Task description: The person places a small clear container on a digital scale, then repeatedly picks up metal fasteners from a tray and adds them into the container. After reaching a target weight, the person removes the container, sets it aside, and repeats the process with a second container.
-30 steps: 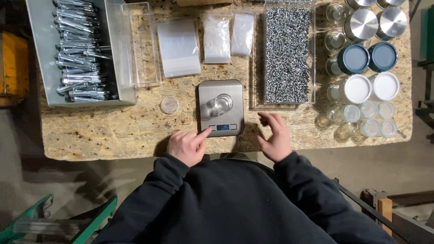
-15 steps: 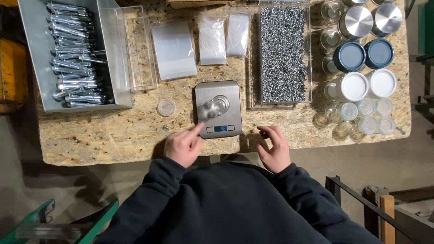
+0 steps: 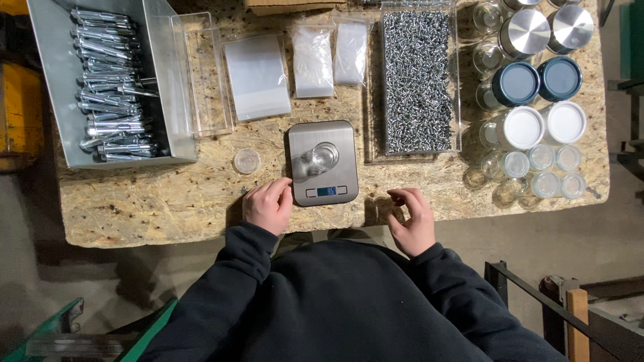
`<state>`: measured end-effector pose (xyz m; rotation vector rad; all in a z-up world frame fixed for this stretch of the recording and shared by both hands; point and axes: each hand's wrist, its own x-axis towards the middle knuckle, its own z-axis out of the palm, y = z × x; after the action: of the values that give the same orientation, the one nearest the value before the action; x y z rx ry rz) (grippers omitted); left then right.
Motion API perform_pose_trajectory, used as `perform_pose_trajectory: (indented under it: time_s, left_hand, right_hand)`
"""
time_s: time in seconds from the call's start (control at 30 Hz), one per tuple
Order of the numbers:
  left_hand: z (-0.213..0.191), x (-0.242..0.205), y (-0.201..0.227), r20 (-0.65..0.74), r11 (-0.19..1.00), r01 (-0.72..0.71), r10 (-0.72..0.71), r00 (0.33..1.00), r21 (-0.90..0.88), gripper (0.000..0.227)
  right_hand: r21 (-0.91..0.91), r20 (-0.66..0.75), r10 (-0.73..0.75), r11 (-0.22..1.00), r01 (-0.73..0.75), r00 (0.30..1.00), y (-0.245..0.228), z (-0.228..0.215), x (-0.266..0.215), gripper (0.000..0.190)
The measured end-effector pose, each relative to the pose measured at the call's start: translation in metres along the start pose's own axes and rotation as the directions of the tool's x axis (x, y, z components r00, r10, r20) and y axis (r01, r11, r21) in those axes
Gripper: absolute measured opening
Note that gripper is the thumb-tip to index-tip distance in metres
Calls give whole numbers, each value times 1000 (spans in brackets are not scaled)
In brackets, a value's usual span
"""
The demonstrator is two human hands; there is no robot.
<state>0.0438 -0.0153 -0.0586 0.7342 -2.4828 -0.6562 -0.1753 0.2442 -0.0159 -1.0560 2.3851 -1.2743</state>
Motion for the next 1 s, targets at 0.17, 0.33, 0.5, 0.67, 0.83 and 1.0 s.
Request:
perform_pose_trajectory:
  time_s: [0.17, 0.33, 0.5, 0.67, 0.83, 1.0]
  left_hand:
    - [0, 2, 1, -21, 1000, 5, -5, 1000, 6, 15]
    - [-4, 8, 1, -32, 1000, 13, -12, 999, 25, 14]
    - [0, 10, -1, -37, 993, 93, -91, 995, 68, 14]
    - [-9, 20, 12, -32, 970, 225, -223, 974, 90, 29]
    - [-8, 25, -3, -147, 966, 244, -229, 962, 87, 43]
    - [26, 16, -39, -190, 950, 300, -280, 941, 83, 42]
  right_hand:
    - [3, -10, -19, 1000, 19, 1000, 0, 0, 3, 44]
    - [16, 4, -24, 1000, 24, 1000, -10, -1, 9, 43]
    - [21, 12, -58, 998, 57, 998, -10, 1, 15, 44]
    - [33, 17, -84, 996, 84, 996, -20, -2, 23, 42]
    - [43, 1, -115, 992, 115, 993, -31, -19, 59, 38]
    - [-62, -178, -255, 967, 248, 950, -18, -50, 156, 27]
